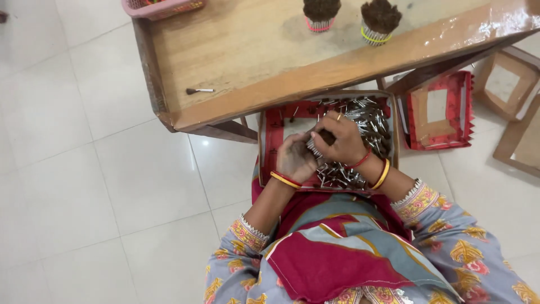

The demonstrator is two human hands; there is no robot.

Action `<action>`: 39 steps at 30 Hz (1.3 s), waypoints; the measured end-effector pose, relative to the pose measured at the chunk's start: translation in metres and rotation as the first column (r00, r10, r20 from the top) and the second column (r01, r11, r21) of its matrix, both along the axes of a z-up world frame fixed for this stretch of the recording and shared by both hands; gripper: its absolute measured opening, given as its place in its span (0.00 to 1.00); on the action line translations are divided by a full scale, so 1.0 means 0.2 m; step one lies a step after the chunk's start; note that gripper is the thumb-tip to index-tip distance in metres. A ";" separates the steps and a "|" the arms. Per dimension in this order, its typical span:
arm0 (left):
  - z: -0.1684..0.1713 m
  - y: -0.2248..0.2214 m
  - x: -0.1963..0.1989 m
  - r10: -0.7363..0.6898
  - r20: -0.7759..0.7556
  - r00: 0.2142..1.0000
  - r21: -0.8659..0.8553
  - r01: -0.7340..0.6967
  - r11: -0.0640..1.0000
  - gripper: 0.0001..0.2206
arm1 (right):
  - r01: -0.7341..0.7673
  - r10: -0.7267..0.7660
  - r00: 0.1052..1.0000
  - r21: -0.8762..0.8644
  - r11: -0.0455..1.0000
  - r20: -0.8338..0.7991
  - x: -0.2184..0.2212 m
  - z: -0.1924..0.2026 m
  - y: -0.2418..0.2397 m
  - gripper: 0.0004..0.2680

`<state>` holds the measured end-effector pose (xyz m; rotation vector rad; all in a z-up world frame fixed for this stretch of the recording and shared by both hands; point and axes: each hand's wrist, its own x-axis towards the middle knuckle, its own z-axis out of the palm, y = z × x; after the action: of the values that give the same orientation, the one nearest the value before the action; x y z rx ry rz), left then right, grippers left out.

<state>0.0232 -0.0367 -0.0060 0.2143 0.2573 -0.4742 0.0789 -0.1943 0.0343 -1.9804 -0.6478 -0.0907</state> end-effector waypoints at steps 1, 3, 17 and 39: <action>-0.12 -0.04 0.00 -0.005 -0.005 1.000 -0.001 0.005 1.000 0.20 | 0.005 -0.005 1.000 -0.001 1.000 -0.005 -0.03 0.02 0.01 0.05; -0.35 -0.10 0.02 0.087 -0.029 0.996 0.005 -0.087 0.996 0.24 | -0.045 0.099 0.902 -0.135 0.990 0.420 -0.07 0.06 0.06 0.06; 0.86 0.67 0.69 -0.452 0.636 0.626 0.433 -0.774 -0.462 0.09 | 0.261 0.008 0.836 0.411 0.874 -0.548 0.06 -0.37 -0.08 0.06; 0.60 1.49 1.77 -0.211 0.192 0.959 0.447 -0.276 -0.851 0.06 | 0.260 0.188 0.677 0.470 0.844 -0.712 0.04 -0.51 -0.05 0.06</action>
<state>0.3776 0.2616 0.1137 2.7560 0.4010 0.4094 0.0864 -0.2035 -0.0683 -1.2894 -0.0096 0.4571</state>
